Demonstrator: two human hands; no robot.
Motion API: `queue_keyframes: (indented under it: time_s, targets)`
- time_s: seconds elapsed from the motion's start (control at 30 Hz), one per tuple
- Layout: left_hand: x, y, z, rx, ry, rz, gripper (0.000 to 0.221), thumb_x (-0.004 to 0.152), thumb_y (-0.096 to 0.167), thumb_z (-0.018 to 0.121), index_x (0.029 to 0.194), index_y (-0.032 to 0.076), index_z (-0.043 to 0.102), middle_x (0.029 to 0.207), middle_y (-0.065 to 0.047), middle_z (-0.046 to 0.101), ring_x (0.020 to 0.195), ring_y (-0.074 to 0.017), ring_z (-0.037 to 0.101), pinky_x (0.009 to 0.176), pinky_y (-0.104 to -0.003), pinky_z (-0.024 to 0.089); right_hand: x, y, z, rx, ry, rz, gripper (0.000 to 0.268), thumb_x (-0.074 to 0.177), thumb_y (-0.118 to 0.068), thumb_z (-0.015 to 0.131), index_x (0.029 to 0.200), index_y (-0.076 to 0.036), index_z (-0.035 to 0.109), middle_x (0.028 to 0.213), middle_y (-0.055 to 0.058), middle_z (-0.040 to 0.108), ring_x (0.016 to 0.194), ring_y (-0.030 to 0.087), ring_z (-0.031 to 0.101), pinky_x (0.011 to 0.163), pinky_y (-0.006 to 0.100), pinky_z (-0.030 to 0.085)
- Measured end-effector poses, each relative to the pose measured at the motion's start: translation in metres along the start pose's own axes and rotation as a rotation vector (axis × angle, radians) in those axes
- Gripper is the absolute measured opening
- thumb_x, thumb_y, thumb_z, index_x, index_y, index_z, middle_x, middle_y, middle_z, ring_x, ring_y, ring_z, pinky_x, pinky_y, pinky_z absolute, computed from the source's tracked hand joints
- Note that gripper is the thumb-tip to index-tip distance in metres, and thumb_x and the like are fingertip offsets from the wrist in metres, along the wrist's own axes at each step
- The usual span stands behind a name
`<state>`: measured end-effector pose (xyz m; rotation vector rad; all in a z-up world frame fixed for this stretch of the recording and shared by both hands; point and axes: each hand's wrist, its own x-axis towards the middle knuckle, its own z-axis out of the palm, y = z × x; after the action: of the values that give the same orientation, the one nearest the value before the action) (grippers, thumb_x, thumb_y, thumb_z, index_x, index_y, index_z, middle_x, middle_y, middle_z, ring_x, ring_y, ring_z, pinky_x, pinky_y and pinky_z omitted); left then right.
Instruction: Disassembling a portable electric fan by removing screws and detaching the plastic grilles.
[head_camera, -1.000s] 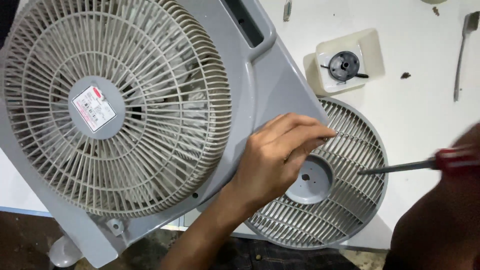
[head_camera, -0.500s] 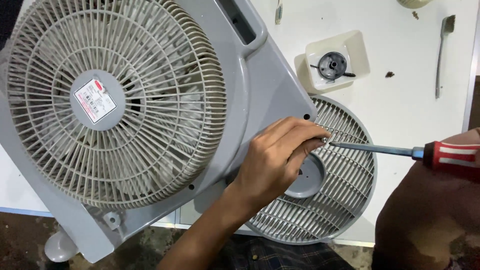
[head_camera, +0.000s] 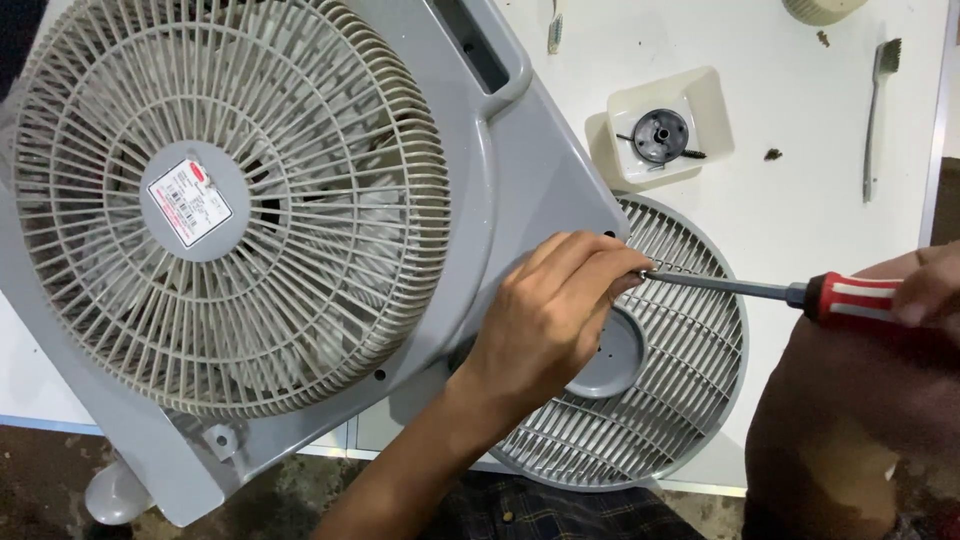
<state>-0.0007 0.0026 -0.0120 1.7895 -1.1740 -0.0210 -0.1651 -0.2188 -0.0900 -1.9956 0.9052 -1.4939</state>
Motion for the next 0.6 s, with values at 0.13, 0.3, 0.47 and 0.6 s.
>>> queue_keyframes:
  time_s: [0.13, 0.3, 0.47, 0.6]
  targets:
    - [0.004, -0.008, 0.004, 0.032, -0.031, 0.012, 0.021, 0.098, -0.006, 0.056, 0.115, 0.001, 0.065, 0.109, -0.014, 0.068, 0.1, -0.0311, 0.067, 0.083, -0.043, 0.057, -0.002, 0.041, -0.012, -0.667, -0.175, -0.021, 0.04, 0.109, 0.012, 0.044, 0.084, -0.012, 0.024, 0.076, 0.002, 0.023, 0.06, 0.014, 0.016, 0.057, 0.038, 0.014]
    - [0.003, -0.022, 0.014, 0.068, -0.006, -0.014, 0.023, 0.095, -0.008, 0.065, 0.114, 0.006, 0.067, 0.11, -0.009, 0.072, 0.099, -0.027, 0.066, 0.086, -0.04, 0.055, 0.027, -0.074, 0.043, 0.949, -0.402, 0.115, 0.051, 0.1, -0.061, 0.056, 0.096, -0.016, 0.034, 0.081, 0.006, 0.024, 0.058, 0.016, 0.024, 0.052, 0.028, 0.038]
    - [0.006, -0.026, 0.016, 0.065, 0.008, -0.084, 0.019, 0.098, -0.001, 0.067, 0.115, 0.006, 0.068, 0.108, -0.008, 0.067, 0.098, -0.028, 0.06, 0.086, -0.042, 0.054, 0.049, -0.109, 0.053, 0.595, -0.596, -0.093, 0.064, 0.112, -0.055, 0.028, 0.085, 0.003, 0.019, 0.065, 0.018, 0.025, 0.049, 0.024, 0.034, 0.051, 0.031, 0.039]
    - [0.004, -0.029, 0.017, 0.059, -0.027, -0.124, 0.026, 0.096, -0.005, 0.066, 0.119, 0.007, 0.066, 0.107, -0.006, 0.066, 0.098, -0.0269, 0.059, 0.089, -0.042, 0.053, 0.05, -0.131, 0.059, 0.938, -0.663, 0.196, 0.042, 0.107, -0.051, 0.051, 0.101, -0.013, 0.035, 0.078, 0.005, 0.033, 0.056, 0.014, 0.041, 0.06, 0.026, 0.043]
